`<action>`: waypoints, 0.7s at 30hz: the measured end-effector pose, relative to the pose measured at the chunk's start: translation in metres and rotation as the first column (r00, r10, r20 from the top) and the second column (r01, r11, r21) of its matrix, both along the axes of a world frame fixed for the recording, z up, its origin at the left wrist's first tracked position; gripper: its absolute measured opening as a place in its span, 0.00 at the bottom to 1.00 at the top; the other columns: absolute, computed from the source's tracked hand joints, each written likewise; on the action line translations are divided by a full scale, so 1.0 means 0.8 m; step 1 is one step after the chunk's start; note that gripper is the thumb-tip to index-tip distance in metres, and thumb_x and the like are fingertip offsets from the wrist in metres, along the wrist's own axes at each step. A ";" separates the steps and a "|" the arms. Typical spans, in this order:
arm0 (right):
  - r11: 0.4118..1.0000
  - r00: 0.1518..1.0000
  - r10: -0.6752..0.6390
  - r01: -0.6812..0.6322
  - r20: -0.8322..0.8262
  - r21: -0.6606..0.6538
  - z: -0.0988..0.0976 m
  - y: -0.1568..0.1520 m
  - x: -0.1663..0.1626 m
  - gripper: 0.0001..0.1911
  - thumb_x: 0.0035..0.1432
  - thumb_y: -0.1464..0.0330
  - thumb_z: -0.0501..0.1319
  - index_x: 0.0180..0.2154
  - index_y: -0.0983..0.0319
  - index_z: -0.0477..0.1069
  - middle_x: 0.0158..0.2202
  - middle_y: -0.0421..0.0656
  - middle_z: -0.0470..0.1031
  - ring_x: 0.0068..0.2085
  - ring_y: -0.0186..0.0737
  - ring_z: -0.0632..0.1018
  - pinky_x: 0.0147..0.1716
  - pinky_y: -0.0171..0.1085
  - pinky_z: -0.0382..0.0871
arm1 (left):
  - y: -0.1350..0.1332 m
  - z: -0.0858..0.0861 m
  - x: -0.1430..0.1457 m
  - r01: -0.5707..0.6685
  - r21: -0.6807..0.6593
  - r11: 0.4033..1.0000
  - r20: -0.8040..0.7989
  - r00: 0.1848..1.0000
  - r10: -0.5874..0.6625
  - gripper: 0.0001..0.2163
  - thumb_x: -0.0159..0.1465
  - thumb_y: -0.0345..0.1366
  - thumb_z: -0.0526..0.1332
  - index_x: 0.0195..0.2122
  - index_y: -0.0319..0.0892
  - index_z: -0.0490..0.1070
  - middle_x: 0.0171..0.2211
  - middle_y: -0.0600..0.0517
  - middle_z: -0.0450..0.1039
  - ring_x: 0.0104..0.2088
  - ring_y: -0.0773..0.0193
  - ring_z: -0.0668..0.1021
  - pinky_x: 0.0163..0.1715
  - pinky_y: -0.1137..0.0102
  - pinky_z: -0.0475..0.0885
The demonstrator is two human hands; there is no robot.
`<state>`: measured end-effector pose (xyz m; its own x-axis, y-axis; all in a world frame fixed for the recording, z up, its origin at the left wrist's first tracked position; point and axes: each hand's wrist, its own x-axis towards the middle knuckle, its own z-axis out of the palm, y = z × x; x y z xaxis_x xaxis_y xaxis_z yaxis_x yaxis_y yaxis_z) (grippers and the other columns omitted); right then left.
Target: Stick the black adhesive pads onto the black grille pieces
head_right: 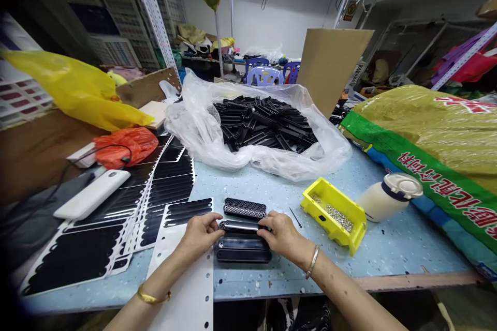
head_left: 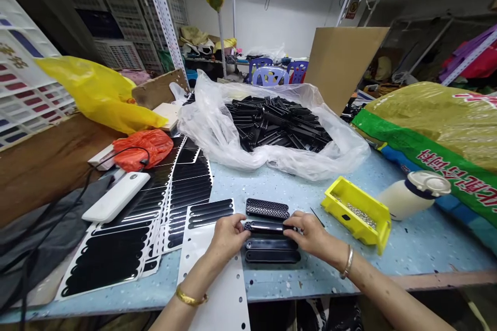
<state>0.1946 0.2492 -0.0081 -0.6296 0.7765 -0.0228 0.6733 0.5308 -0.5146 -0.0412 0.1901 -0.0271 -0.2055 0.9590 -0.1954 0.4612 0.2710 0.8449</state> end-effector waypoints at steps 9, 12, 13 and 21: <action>0.995 0.996 0.086 -0.085 -0.026 0.053 0.000 0.001 -0.015 0.06 0.57 0.73 0.62 0.35 0.62 0.79 0.34 0.45 0.79 0.36 0.40 0.78 0.38 0.35 0.69 | 0.003 -0.015 -0.001 -0.031 -0.013 0.999 0.280 0.959 0.034 0.10 0.46 0.29 0.61 0.31 0.38 0.77 0.17 0.58 0.68 0.18 0.69 0.71 0.20 0.73 0.64; 0.993 0.994 0.103 -0.101 -0.026 0.066 -0.001 0.002 -0.016 0.06 0.57 0.73 0.62 0.34 0.62 0.78 0.34 0.45 0.79 0.35 0.40 0.78 0.37 0.35 0.69 | 0.002 -0.016 -0.001 -0.034 -0.002 0.999 0.303 0.952 0.033 0.10 0.46 0.29 0.62 0.30 0.38 0.77 0.17 0.58 0.68 0.18 0.69 0.70 0.20 0.73 0.64; 0.992 0.994 0.108 -0.106 -0.024 0.071 -0.002 0.002 -0.017 0.06 0.57 0.73 0.62 0.34 0.62 0.78 0.33 0.45 0.79 0.35 0.40 0.78 0.36 0.35 0.69 | 0.002 -0.017 -0.001 -0.040 0.001 0.999 0.309 0.950 0.038 0.10 0.45 0.29 0.62 0.30 0.38 0.77 0.17 0.58 0.67 0.18 0.70 0.70 0.20 0.74 0.63; 0.990 0.993 0.119 -0.119 0.008 0.075 -0.004 0.002 -0.018 0.06 0.56 0.74 0.62 0.31 0.62 0.77 0.32 0.45 0.78 0.34 0.41 0.77 0.34 0.36 0.69 | 0.002 -0.025 -0.002 -0.057 0.020 0.998 0.319 0.947 0.048 0.09 0.46 0.30 0.63 0.30 0.38 0.77 0.17 0.58 0.68 0.18 0.69 0.70 0.19 0.73 0.64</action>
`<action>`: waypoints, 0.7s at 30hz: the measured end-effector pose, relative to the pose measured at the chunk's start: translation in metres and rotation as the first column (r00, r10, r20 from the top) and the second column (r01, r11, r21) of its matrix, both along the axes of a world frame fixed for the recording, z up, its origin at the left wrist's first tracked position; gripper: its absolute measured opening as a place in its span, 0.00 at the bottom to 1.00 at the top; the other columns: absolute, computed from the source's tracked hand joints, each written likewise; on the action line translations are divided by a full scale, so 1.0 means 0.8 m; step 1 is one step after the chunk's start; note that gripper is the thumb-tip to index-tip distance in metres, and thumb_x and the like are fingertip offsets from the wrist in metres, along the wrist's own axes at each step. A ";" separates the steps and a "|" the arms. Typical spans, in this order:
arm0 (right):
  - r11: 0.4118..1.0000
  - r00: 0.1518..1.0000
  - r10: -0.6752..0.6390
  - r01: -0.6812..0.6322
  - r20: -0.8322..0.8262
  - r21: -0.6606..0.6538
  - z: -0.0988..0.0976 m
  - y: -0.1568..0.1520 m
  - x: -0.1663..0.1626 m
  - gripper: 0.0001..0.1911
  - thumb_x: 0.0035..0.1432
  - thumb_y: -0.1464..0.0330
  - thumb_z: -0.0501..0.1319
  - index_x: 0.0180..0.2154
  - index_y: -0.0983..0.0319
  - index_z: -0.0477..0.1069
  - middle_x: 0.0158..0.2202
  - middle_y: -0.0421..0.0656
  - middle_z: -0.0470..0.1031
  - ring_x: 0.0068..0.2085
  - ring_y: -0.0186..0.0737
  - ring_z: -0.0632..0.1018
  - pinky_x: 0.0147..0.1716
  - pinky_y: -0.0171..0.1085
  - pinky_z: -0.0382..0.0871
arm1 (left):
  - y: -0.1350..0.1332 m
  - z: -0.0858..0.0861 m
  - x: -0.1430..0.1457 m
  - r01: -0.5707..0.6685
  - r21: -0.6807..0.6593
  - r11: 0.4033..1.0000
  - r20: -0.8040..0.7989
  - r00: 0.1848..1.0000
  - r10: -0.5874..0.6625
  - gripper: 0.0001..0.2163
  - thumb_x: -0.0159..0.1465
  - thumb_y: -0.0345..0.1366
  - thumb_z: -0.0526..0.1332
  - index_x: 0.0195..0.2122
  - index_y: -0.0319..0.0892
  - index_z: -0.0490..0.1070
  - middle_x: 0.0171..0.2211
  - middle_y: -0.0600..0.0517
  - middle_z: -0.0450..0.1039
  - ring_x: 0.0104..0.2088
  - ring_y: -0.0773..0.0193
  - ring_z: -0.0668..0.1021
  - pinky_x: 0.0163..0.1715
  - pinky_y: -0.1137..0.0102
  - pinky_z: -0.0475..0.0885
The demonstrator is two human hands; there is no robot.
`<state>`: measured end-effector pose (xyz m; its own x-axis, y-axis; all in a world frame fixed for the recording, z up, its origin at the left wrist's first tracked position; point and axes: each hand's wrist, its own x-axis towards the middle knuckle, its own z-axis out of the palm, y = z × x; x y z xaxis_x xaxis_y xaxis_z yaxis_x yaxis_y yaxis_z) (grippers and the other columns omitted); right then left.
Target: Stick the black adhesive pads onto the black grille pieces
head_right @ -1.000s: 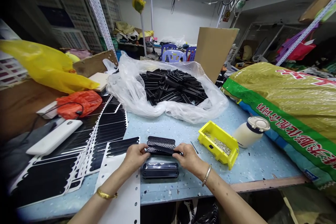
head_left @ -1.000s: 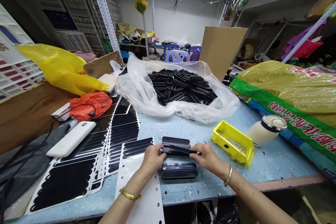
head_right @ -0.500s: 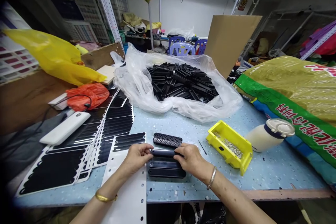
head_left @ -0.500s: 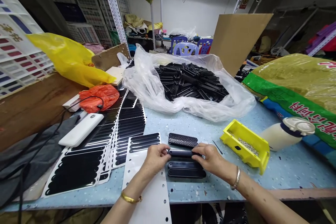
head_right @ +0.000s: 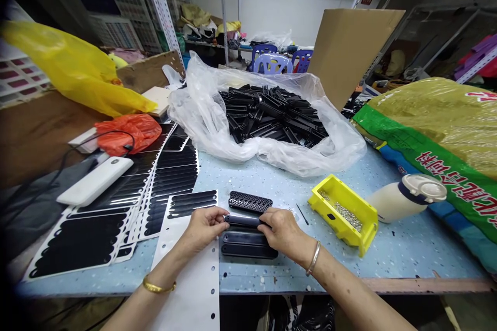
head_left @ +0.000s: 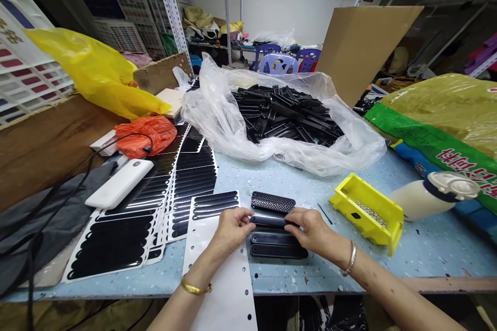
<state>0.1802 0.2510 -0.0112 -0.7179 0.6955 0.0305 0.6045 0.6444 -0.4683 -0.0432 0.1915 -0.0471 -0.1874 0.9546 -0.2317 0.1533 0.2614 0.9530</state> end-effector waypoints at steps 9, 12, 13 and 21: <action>1.000 1.000 0.003 -0.004 0.010 0.010 0.001 0.001 -0.001 0.06 0.55 0.74 0.62 0.32 0.62 0.78 0.32 0.45 0.78 0.34 0.41 0.78 0.34 0.36 0.69 | -0.002 -0.005 -0.001 0.016 0.019 1.000 -0.020 1.000 -0.015 0.10 0.47 0.31 0.63 0.31 0.39 0.77 0.19 0.56 0.69 0.19 0.68 0.72 0.21 0.72 0.67; 1.000 1.000 0.004 -0.004 0.009 0.003 0.002 0.001 -0.001 0.06 0.55 0.75 0.62 0.31 0.62 0.78 0.32 0.45 0.78 0.34 0.41 0.78 0.34 0.36 0.69 | -0.002 -0.007 -0.002 0.015 0.019 1.000 -0.017 1.000 -0.015 0.10 0.47 0.31 0.64 0.32 0.39 0.78 0.20 0.56 0.70 0.20 0.68 0.72 0.21 0.72 0.68; 1.000 1.000 0.003 -0.003 0.004 -0.003 0.003 0.001 -0.001 0.06 0.55 0.75 0.61 0.31 0.62 0.78 0.32 0.45 0.78 0.34 0.41 0.78 0.34 0.36 0.69 | -0.002 -0.008 -0.003 0.016 0.020 1.000 -0.017 1.000 -0.016 0.10 0.47 0.31 0.64 0.32 0.39 0.78 0.20 0.56 0.70 0.20 0.68 0.72 0.22 0.72 0.68; 1.000 1.000 -0.009 0.009 -0.015 0.011 0.002 -0.001 0.001 0.06 0.55 0.74 0.61 0.30 0.62 0.77 0.31 0.44 0.78 0.33 0.40 0.77 0.33 0.36 0.69 | -0.003 0.004 -0.001 0.024 0.018 1.000 -0.010 1.000 -0.024 0.09 0.48 0.30 0.64 0.31 0.39 0.78 0.18 0.56 0.70 0.19 0.68 0.72 0.21 0.73 0.68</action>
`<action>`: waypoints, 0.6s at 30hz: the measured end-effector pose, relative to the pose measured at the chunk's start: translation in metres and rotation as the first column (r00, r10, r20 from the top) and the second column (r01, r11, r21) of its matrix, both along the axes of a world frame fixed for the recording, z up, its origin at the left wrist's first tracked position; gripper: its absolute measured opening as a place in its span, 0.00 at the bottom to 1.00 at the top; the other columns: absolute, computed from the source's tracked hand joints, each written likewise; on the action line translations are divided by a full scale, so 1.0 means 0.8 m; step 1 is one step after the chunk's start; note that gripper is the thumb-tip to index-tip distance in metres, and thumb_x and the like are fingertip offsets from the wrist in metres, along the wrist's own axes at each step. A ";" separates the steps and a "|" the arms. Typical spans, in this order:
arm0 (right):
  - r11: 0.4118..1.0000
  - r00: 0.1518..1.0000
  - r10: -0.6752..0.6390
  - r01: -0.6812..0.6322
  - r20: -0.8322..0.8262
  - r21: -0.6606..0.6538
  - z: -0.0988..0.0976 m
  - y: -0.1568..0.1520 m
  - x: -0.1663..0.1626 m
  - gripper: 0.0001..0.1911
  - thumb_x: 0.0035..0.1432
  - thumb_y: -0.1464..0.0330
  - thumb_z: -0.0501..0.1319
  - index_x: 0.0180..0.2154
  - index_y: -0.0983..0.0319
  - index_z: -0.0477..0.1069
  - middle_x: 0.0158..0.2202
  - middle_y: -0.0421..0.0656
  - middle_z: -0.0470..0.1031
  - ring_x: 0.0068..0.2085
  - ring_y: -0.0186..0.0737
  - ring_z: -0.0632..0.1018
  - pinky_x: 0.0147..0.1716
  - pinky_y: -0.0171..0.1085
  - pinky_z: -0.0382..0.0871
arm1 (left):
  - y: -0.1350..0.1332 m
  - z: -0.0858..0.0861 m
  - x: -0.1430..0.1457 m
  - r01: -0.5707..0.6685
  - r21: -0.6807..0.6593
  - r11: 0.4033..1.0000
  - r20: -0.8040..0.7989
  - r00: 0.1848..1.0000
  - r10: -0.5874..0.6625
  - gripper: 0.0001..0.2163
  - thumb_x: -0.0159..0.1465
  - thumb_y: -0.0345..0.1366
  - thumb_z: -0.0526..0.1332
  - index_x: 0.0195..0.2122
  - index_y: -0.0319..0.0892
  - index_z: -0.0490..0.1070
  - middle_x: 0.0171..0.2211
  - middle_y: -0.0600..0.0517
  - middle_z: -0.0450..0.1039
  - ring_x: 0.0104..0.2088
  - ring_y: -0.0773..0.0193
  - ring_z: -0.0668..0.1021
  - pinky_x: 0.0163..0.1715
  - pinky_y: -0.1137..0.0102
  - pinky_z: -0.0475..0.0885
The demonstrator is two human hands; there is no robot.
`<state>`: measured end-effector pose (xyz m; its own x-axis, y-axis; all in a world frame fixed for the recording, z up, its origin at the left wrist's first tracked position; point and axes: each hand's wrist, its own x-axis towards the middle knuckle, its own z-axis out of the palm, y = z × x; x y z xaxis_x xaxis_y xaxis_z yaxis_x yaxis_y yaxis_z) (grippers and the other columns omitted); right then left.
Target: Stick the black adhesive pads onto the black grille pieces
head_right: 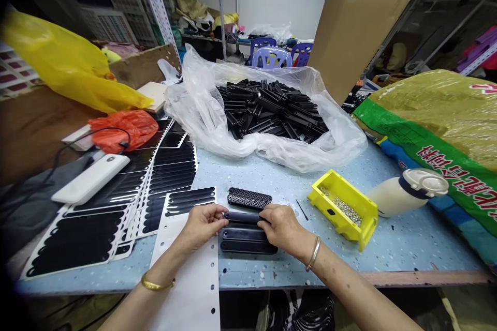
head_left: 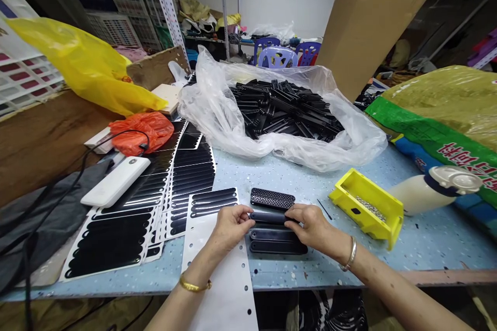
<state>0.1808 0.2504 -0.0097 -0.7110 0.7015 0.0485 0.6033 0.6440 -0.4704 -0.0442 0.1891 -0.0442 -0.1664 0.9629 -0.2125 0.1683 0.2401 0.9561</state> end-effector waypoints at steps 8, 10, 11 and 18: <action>0.999 0.999 0.013 -0.015 0.048 0.041 -0.003 0.000 -0.001 0.06 0.55 0.74 0.61 0.29 0.62 0.76 0.30 0.45 0.78 0.32 0.41 0.77 0.32 0.36 0.67 | 0.000 0.003 0.001 -0.001 -0.028 1.000 0.011 1.000 0.001 0.08 0.47 0.30 0.64 0.30 0.39 0.77 0.18 0.56 0.69 0.19 0.68 0.72 0.21 0.73 0.67; 0.998 0.998 0.021 -0.025 0.055 0.064 -0.006 0.000 -0.001 0.06 0.55 0.74 0.61 0.28 0.62 0.76 0.30 0.45 0.77 0.32 0.41 0.77 0.32 0.37 0.67 | 0.000 0.003 0.001 0.006 -0.026 1.000 0.013 1.000 -0.006 0.08 0.48 0.31 0.64 0.31 0.39 0.77 0.19 0.56 0.69 0.19 0.68 0.72 0.21 0.73 0.68; 0.997 0.998 0.024 -0.028 0.056 0.075 -0.008 0.000 -0.001 0.06 0.55 0.75 0.61 0.28 0.62 0.76 0.30 0.45 0.77 0.32 0.41 0.77 0.32 0.37 0.67 | 0.000 0.002 0.001 0.006 -0.027 1.000 0.014 1.000 -0.006 0.09 0.48 0.31 0.64 0.31 0.39 0.77 0.19 0.56 0.69 0.19 0.68 0.72 0.21 0.73 0.68; 0.992 0.997 0.034 -0.043 0.076 0.115 -0.008 0.001 -0.002 0.07 0.55 0.74 0.61 0.26 0.61 0.74 0.29 0.44 0.76 0.31 0.39 0.76 0.31 0.36 0.66 | 0.001 0.008 -0.003 0.012 -0.025 1.000 0.073 0.997 -0.010 0.09 0.48 0.34 0.65 0.31 0.38 0.77 0.18 0.56 0.71 0.17 0.69 0.72 0.19 0.74 0.67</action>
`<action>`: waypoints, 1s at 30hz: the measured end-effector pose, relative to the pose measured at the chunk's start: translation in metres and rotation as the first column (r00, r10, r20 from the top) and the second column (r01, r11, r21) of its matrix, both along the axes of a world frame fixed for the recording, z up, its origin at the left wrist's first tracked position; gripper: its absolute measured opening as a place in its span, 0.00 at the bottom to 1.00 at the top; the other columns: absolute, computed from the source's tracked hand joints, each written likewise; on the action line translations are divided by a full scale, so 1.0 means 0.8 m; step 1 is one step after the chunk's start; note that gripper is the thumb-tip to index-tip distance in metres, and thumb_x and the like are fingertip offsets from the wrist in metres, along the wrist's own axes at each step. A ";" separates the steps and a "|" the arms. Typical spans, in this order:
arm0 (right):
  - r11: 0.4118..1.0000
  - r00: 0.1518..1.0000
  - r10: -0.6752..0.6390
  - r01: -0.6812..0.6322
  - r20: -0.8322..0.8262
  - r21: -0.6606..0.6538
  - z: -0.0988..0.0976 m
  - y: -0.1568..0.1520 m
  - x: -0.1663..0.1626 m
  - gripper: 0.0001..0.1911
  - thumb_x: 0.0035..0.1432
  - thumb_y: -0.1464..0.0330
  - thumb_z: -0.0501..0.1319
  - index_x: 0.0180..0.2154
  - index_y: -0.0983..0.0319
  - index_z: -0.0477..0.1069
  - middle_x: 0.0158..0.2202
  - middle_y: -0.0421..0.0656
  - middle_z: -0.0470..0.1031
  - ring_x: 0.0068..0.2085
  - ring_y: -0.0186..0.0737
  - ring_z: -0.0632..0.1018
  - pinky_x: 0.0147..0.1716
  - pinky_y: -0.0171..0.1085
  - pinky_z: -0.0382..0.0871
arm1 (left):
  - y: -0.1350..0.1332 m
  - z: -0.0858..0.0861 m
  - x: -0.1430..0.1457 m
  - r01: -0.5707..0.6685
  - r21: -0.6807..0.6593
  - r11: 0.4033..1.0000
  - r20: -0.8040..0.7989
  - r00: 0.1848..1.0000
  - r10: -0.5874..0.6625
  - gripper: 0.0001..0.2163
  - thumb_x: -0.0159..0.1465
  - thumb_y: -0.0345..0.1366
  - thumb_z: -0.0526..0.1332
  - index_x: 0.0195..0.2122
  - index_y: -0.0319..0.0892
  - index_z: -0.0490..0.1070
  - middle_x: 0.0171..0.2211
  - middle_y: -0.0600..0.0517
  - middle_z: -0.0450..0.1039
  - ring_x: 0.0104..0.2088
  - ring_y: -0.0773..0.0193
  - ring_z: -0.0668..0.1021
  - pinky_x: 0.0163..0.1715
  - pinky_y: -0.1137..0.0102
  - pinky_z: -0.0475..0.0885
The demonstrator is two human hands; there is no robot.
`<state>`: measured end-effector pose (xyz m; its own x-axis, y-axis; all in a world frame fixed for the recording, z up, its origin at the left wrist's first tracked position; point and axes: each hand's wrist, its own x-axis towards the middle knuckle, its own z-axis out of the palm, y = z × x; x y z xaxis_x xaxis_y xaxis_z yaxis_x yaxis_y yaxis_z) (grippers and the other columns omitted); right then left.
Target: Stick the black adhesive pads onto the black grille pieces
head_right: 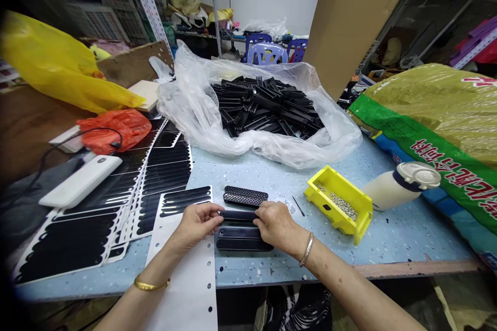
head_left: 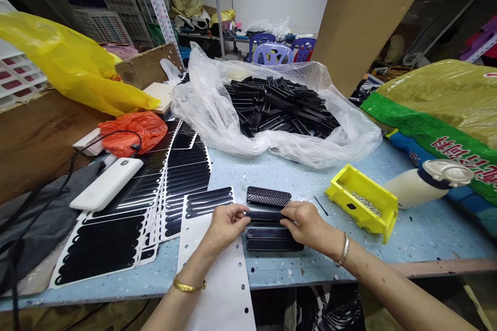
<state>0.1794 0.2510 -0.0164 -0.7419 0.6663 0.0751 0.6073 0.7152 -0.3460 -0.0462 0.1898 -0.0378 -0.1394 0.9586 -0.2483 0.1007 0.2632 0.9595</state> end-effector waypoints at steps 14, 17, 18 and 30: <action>0.999 1.000 -0.009 0.009 -0.015 -0.052 0.003 0.002 0.002 0.05 0.55 0.74 0.63 0.29 0.62 0.77 0.30 0.45 0.77 0.31 0.41 0.76 0.31 0.36 0.66 | 0.005 0.005 0.007 -0.037 -0.087 0.996 -0.061 0.998 0.031 0.06 0.53 0.36 0.61 0.28 0.40 0.75 0.16 0.57 0.68 0.16 0.70 0.71 0.13 0.77 0.62; 0.998 0.999 -0.015 0.013 -0.032 -0.053 0.002 0.002 0.003 0.05 0.55 0.74 0.62 0.29 0.62 0.77 0.29 0.45 0.77 0.31 0.40 0.76 0.31 0.36 0.66 | 0.005 0.002 0.009 -0.045 -0.061 0.997 -0.097 0.995 0.039 0.07 0.53 0.37 0.61 0.26 0.39 0.74 0.16 0.56 0.67 0.16 0.70 0.70 0.13 0.77 0.62; 0.999 0.999 -0.016 0.014 -0.033 -0.052 0.002 0.002 0.003 0.05 0.55 0.74 0.63 0.29 0.62 0.77 0.29 0.45 0.77 0.31 0.40 0.76 0.31 0.36 0.66 | 0.006 0.001 0.009 -0.048 -0.046 0.998 -0.107 0.993 0.043 0.07 0.53 0.38 0.61 0.25 0.39 0.74 0.16 0.56 0.67 0.16 0.71 0.70 0.13 0.78 0.62; 1.000 1.000 -0.008 0.008 -0.019 0.001 -0.003 0.003 0.004 0.02 0.54 0.74 0.66 0.30 0.65 0.79 0.30 0.45 0.78 0.31 0.41 0.78 0.30 0.35 0.68 | 0.004 0.005 0.014 -0.058 -0.024 0.998 -0.141 0.989 0.054 0.12 0.55 0.43 0.61 0.27 0.39 0.75 0.16 0.56 0.68 0.15 0.70 0.70 0.14 0.76 0.61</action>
<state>0.1829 0.2537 -0.0189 -0.7351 0.6720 0.0896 0.6061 0.7106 -0.3572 -0.0351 0.1928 -0.0337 -0.2278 0.9412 -0.2495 0.2182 0.2990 0.9290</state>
